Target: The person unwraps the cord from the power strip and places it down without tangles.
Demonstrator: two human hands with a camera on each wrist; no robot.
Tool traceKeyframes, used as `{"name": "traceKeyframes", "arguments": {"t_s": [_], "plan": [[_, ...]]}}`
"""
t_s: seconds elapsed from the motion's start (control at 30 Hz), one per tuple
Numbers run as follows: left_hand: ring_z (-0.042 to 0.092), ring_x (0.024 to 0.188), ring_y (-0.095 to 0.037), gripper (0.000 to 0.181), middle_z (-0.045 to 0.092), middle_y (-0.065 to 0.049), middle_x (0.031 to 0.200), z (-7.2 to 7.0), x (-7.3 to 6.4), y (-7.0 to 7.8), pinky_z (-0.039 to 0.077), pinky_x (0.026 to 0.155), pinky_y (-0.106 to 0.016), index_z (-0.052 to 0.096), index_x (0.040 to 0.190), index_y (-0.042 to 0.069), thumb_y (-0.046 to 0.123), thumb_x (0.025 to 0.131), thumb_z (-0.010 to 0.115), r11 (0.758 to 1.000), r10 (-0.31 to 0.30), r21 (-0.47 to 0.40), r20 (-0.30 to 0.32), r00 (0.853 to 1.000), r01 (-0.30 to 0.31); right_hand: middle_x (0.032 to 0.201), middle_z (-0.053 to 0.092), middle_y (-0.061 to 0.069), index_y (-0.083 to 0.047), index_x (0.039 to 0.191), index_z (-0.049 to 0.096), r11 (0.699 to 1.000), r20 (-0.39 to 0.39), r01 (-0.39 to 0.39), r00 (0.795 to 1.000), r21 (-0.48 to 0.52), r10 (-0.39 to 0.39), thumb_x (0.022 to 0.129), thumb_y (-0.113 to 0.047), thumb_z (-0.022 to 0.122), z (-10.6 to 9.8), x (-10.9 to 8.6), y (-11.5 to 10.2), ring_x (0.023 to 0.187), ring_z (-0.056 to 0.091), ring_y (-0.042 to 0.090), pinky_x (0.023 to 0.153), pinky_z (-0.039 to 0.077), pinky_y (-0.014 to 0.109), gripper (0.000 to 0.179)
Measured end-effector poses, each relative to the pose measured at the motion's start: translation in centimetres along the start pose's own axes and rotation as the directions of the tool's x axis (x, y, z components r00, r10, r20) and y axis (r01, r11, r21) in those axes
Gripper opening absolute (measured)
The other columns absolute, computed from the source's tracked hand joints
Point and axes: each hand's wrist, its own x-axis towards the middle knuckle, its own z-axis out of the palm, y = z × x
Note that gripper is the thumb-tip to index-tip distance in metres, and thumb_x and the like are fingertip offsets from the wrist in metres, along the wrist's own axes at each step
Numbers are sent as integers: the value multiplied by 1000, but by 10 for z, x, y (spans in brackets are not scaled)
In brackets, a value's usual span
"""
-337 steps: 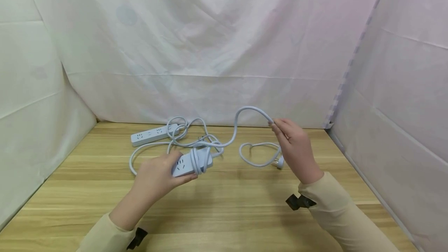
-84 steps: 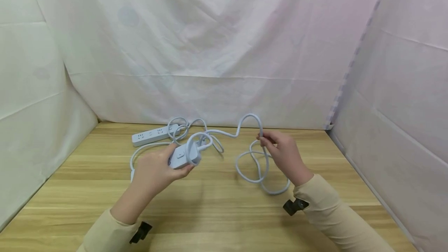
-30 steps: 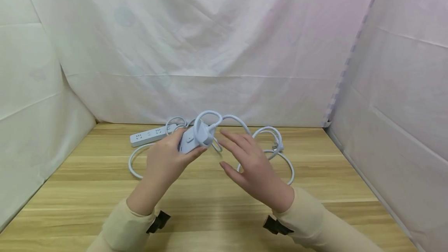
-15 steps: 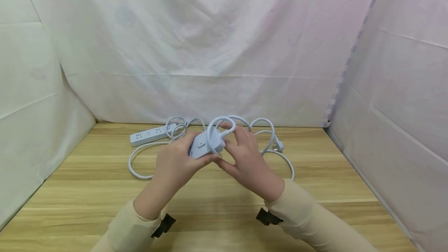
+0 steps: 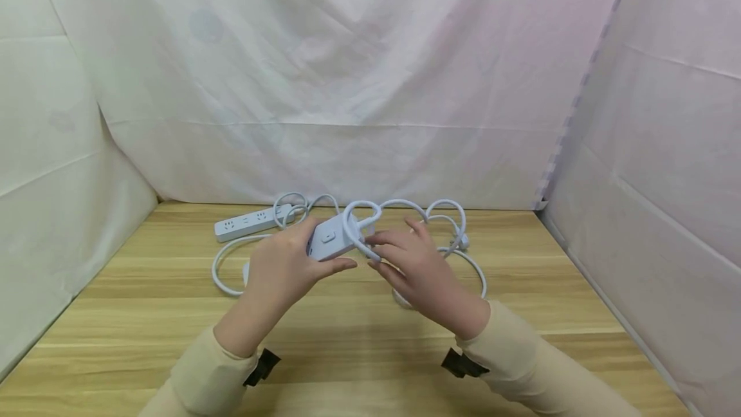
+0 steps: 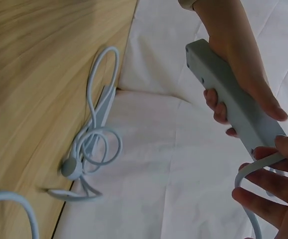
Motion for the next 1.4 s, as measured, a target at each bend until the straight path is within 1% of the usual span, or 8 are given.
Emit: {"name": "traceKeyframes", "arguments": {"t_s": [0.1,0.2,0.43,0.63,0.87,1.17,1.27,1.4], "plan": [[42,47,-10,67,52,5,64,1,-1,-3,32,41,-27,63,95,11,67,62,78,1000,13,17,9,1000,-13,106,70,7,-5,100,69,1000,-4,7,1000,5,-7,103,-29,49,-6,-4,4,103,65,21,97,36,62,31],[42,47,-10,68,54,5,64,2,-2,-6,32,40,-26,64,96,11,68,62,78,999,34,33,12,999,-35,104,70,7,-5,99,69,1000,-16,14,1000,-10,-15,105,-34,41,-14,-9,10,99,66,22,96,36,62,41],[40,46,-9,66,55,4,63,4,-5,-12,29,38,-26,64,93,12,67,62,79,991,87,98,9,996,-88,101,71,8,-7,93,70,999,-35,0,999,-44,-2,104,-37,42,-33,-21,25,96,66,27,98,35,60,42],[39,45,-9,63,55,5,62,4,-8,-15,28,39,-26,64,90,12,66,63,79,986,109,124,6,994,-108,101,72,7,-6,97,72,996,-32,6,999,-90,-9,103,-37,44,-47,-37,36,97,65,29,94,37,60,42],[34,42,-11,61,49,5,57,9,-15,-21,25,37,-27,59,80,12,68,62,77,974,167,160,-19,986,-162,96,73,3,-7,98,75,985,5,15,1000,-170,-14,104,-37,43,-57,-61,52,89,64,27,90,40,55,44],[32,43,-12,63,38,7,55,15,-26,-31,24,37,-29,49,74,15,70,62,77,970,148,176,116,982,-167,87,72,5,-4,91,76,965,89,99,993,-243,-80,105,-34,39,-57,-90,71,83,65,27,71,50,45,49],[33,45,-12,62,38,7,56,20,-31,-33,26,38,-29,49,74,15,70,62,77,970,153,161,174,973,-182,85,71,4,-6,90,76,960,124,130,987,-247,-102,106,-32,40,-54,-100,80,80,65,25,65,51,43,47],[34,47,-12,62,40,7,60,25,-36,-35,28,38,-30,50,76,15,70,63,75,975,122,147,281,952,-168,87,71,2,-6,91,76,960,201,153,974,-235,-106,105,-32,41,-45,-111,89,76,65,21,63,53,38,45]]}}
